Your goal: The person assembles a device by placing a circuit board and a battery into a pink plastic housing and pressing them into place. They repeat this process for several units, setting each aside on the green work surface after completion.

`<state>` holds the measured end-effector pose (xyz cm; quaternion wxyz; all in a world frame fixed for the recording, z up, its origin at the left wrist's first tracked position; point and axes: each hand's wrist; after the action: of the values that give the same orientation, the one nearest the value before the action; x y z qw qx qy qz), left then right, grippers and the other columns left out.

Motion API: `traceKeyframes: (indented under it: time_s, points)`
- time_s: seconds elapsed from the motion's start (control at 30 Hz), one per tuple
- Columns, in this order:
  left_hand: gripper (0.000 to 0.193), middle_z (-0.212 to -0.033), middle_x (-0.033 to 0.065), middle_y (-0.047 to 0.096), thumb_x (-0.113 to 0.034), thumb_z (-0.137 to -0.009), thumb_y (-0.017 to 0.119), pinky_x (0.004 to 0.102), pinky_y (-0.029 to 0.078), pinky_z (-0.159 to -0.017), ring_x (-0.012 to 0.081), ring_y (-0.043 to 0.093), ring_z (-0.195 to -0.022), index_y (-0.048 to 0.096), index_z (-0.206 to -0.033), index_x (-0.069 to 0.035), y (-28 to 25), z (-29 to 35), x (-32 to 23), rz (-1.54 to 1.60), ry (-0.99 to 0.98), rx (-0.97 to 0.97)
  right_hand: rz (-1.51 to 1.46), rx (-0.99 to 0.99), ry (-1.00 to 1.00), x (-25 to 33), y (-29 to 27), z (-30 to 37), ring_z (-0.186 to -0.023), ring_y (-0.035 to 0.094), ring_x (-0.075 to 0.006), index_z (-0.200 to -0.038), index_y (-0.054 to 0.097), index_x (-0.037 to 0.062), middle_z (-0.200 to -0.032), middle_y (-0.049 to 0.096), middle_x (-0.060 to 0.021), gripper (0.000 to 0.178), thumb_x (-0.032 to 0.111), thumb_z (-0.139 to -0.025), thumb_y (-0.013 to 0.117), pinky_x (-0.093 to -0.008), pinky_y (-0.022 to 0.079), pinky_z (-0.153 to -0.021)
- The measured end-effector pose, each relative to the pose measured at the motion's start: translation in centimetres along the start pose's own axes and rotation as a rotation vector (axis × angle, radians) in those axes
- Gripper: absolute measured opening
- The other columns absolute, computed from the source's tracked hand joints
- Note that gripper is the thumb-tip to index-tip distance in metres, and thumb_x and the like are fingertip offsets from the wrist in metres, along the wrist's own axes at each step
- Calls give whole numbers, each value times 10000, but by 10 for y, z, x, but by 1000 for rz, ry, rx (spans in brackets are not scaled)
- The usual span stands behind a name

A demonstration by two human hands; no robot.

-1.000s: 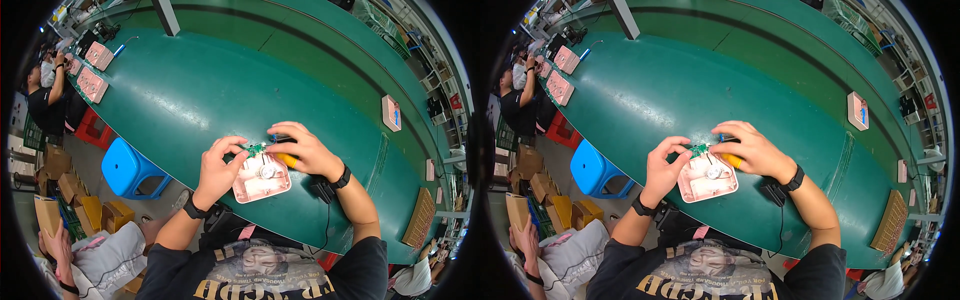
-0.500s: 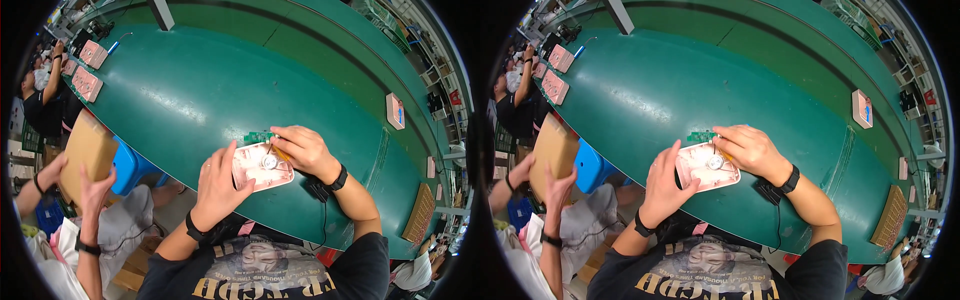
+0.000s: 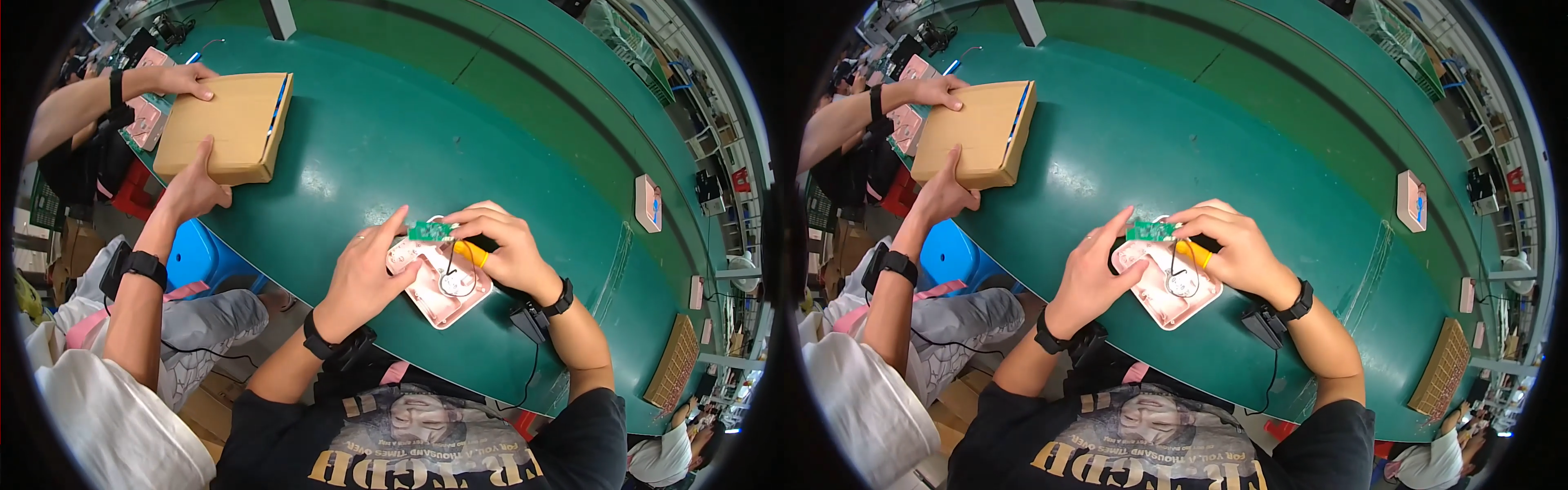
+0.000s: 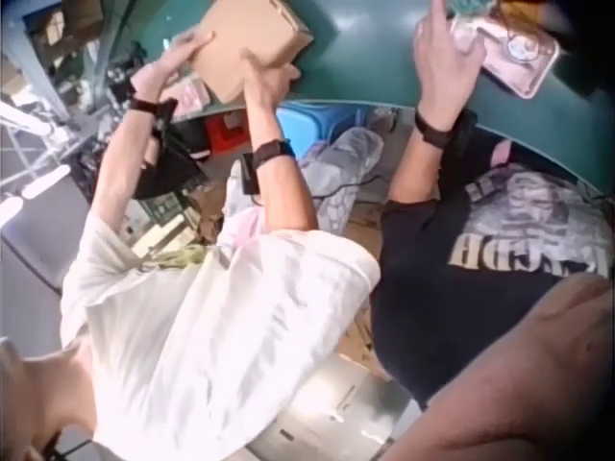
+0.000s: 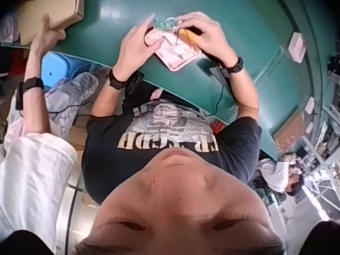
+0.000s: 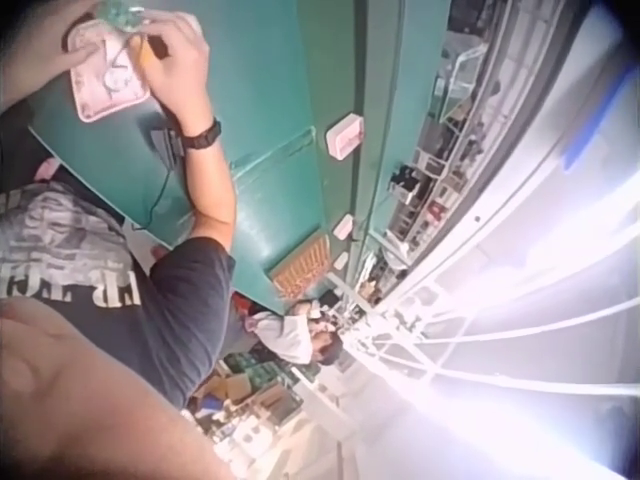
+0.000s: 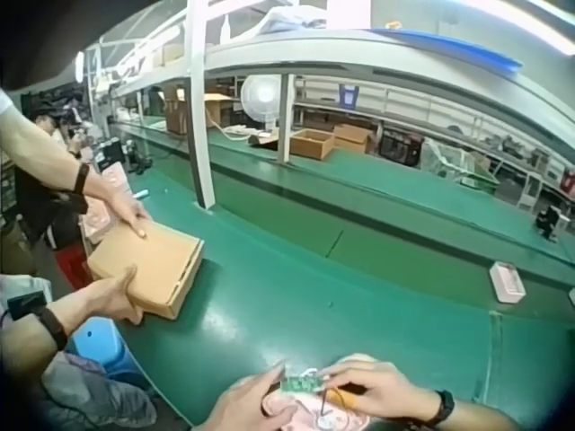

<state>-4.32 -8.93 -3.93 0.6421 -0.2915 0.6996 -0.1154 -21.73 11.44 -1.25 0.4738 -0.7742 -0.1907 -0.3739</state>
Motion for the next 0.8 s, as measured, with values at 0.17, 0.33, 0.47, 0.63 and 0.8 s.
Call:
traceKeyframes:
  time_s: [0.17,0.33,0.47,0.63,0.8]
  points:
    - [722,-1239,191,742,-126,-867,846,453,552,-1053,366,718,-1172,557,-1525,-63,8,0,9,132,-17,-16,104,119,-62,6,-3,-5,-1086,705,-307,-1040,771,52,-1217,766,-94,212,7,-842,833,-415,549,-950]
    - [593,-1220,157,755,-97,-861,848,430,579,-1004,341,727,-1153,641,-1415,-49,6,-12,10,123,87,72,271,146,-89,23,-5,-4,-1078,684,-315,-1002,763,42,-1188,732,-95,213,18,-803,837,-419,531,-952]
    - [483,-1198,139,764,-97,-854,859,412,601,-955,326,737,-1119,698,-1304,-33,10,-10,8,36,127,-37,346,133,-60,27,0,0,-1087,681,-310,-976,762,32,-1189,719,-99,201,22,-789,834,-421,524,-958]
    - [314,-1186,118,771,-92,-850,859,384,627,-856,293,761,-1020,769,-1148,-51,11,-3,11,-69,180,-98,391,100,8,30,7,1,-1102,678,-303,-955,768,28,-1191,716,-104,183,23,-782,829,-421,521,-963]
    - [182,-1181,95,773,-77,-859,843,354,635,-777,259,771,-942,813,-1039,-75,13,-5,18,-182,306,-119,408,103,19,25,14,-1,-1109,673,-305,-971,791,18,-1181,717,-110,198,26,-776,827,-416,531,-960]
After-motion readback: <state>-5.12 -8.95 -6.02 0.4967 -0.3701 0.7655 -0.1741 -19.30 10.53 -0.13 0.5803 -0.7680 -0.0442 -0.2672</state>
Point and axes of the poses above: each hand's wrist, its own z-axis away from the middle knuckle, its own y-axis out of the palm, x = y × z
